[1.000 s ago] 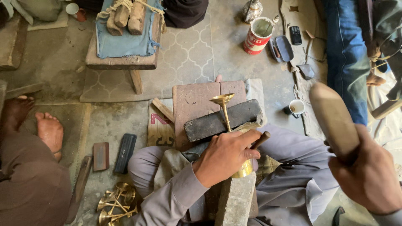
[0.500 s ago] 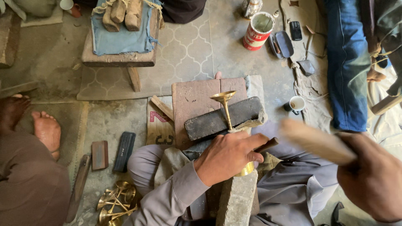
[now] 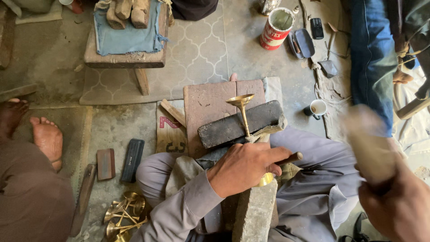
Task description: The person sits on the floor and uses a wooden mallet to repeatedly strike a small brass object held against a stone anvil. The person rotates the object occasionally to work different areas while continuing to hammer.
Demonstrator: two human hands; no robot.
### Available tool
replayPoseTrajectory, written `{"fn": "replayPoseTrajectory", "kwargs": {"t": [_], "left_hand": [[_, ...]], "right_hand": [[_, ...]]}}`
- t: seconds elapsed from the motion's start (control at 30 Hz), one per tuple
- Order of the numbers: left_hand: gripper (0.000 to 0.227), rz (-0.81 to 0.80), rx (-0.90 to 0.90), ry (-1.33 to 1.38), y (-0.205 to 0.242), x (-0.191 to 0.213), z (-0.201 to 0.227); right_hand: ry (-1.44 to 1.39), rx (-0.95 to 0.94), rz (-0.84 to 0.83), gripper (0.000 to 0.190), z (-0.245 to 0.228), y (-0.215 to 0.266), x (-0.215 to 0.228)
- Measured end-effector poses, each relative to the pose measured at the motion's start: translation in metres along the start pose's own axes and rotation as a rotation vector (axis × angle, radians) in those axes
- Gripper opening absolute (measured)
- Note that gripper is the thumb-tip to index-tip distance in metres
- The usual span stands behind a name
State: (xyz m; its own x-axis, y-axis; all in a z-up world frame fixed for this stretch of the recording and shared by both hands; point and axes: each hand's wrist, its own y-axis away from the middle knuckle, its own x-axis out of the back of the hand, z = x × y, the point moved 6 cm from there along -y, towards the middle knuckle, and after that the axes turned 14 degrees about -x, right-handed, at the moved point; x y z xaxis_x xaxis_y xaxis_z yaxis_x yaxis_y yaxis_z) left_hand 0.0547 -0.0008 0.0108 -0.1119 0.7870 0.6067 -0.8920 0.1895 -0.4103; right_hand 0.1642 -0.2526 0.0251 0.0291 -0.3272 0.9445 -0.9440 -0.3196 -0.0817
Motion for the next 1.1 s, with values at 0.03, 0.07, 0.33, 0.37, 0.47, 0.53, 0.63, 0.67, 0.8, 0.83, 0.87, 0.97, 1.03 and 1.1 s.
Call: {"fn": "replayPoseTrajectory", "kwargs": {"t": [0.03,0.07,0.33,0.37,0.47,0.53,0.63,0.67,0.8,0.83,0.87,0.97,1.03,1.1], "left_hand": [[0.032,0.005,-0.004,0.009,0.0,0.0,0.0],[0.032,0.009,-0.007,0.018,0.001,0.0,-0.001],[0.031,0.002,0.016,0.048,0.006,-0.001,0.0],[0.032,0.009,0.0,0.048,0.005,0.0,0.001],[0.032,0.009,-0.008,0.031,0.005,0.002,0.002],[0.031,0.006,-0.01,0.01,0.007,0.002,0.003],[0.033,0.015,-0.032,-0.008,0.009,0.003,0.004],[0.034,0.026,-0.033,0.009,0.011,0.002,0.005],[0.03,0.087,-0.069,0.013,0.017,-0.003,0.006],[0.027,0.031,0.03,0.017,0.018,-0.009,0.0],[0.024,-0.028,0.129,0.022,0.02,-0.016,-0.007],[0.014,0.342,0.141,-0.011,0.032,0.0,-0.007],[0.019,0.57,0.13,0.013,0.046,0.005,-0.001],[0.028,0.596,0.206,0.096,0.055,-0.001,0.001]], "right_hand": [[-0.026,-0.003,0.008,0.056,0.0,0.001,0.0],[-0.052,-0.006,0.015,0.056,0.0,0.002,0.0],[-0.392,-0.27,-0.127,0.049,0.006,0.007,0.0],[-0.211,-0.148,-0.062,0.05,0.0,0.007,0.004],[0.127,0.085,0.06,0.052,-0.01,0.013,0.006],[0.088,0.072,0.061,0.051,-0.006,0.017,0.007],[0.041,0.067,0.074,0.05,-0.002,0.021,0.006],[0.038,0.071,0.079,0.05,-0.001,0.022,0.006],[0.087,0.126,0.122,0.051,-0.002,0.024,0.005],[0.077,0.121,0.122,0.051,0.0,0.022,0.005],[0.066,0.114,0.122,0.051,0.002,0.022,0.005],[-0.047,0.044,0.086,0.05,0.013,0.016,0.003],[-0.139,0.014,0.059,0.048,0.02,0.014,0.003],[-0.231,-0.016,0.026,0.047,0.024,0.011,0.003]]}}
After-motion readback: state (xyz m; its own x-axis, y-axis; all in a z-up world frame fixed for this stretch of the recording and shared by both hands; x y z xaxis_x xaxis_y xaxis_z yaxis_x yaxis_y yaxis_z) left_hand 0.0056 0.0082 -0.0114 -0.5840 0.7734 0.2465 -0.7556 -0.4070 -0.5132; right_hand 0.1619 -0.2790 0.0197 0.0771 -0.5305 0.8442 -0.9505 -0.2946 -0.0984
